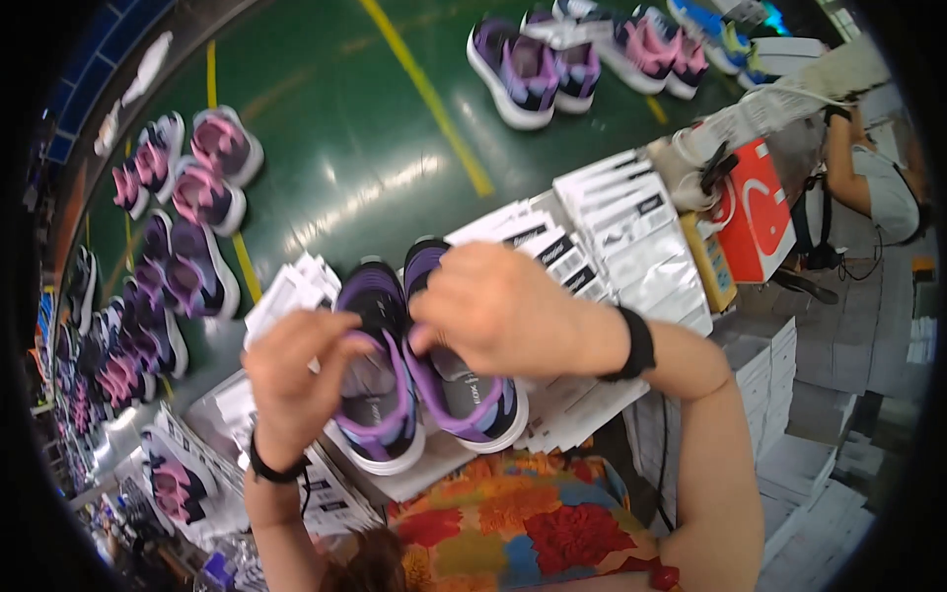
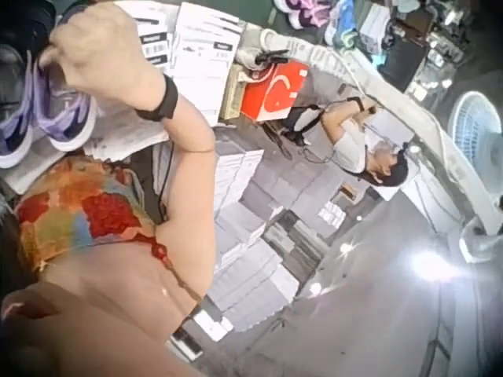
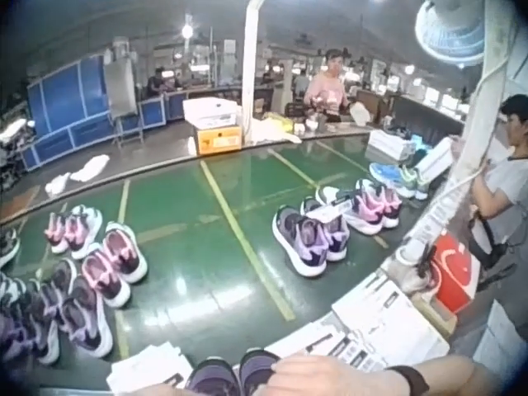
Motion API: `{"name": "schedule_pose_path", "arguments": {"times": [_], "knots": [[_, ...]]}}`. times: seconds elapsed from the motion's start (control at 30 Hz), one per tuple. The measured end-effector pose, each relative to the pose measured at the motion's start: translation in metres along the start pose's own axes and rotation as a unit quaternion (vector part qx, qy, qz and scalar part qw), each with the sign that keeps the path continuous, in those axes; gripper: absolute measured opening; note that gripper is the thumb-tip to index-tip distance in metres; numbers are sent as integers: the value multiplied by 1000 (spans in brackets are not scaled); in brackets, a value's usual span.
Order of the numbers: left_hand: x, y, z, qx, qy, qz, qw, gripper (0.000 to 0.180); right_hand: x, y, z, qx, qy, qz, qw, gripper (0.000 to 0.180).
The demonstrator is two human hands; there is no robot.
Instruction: Matching finished shoes with their corresponding size/style tags on a production line.
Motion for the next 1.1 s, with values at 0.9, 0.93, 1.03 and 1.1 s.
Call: {"name": "schedule_pose_path", "arguments": {"times": [0.9, 0.93, 1.03, 1.1], "knots": [[19, -1, 50, -153, 312, -39, 937, 39, -87, 62, 11, -219, -769, -109, 591, 80], [22, -26, 18, -151, 367, -6, 918, 40, -87, 64, -8, -205, -712, -204, 640, 88], [34, -59, -51, -125, 538, 100, 827, 44, -81, 75, -46, -145, -730, -322, 585, 107], [49, -43, -71, -112, 639, 168, 742, 46, -83, 70, -37, -170, -747, -295, 571, 97]]}}
Point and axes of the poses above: each hand's wrist, its own y-axis away from the middle knuckle, its own z-axis out of the back of the hand, x = y × z, the point moved 10 cm from there along -y, towards the middle knuckle, and after that the axes turned 1 degree about z, right-handed, at the moved point
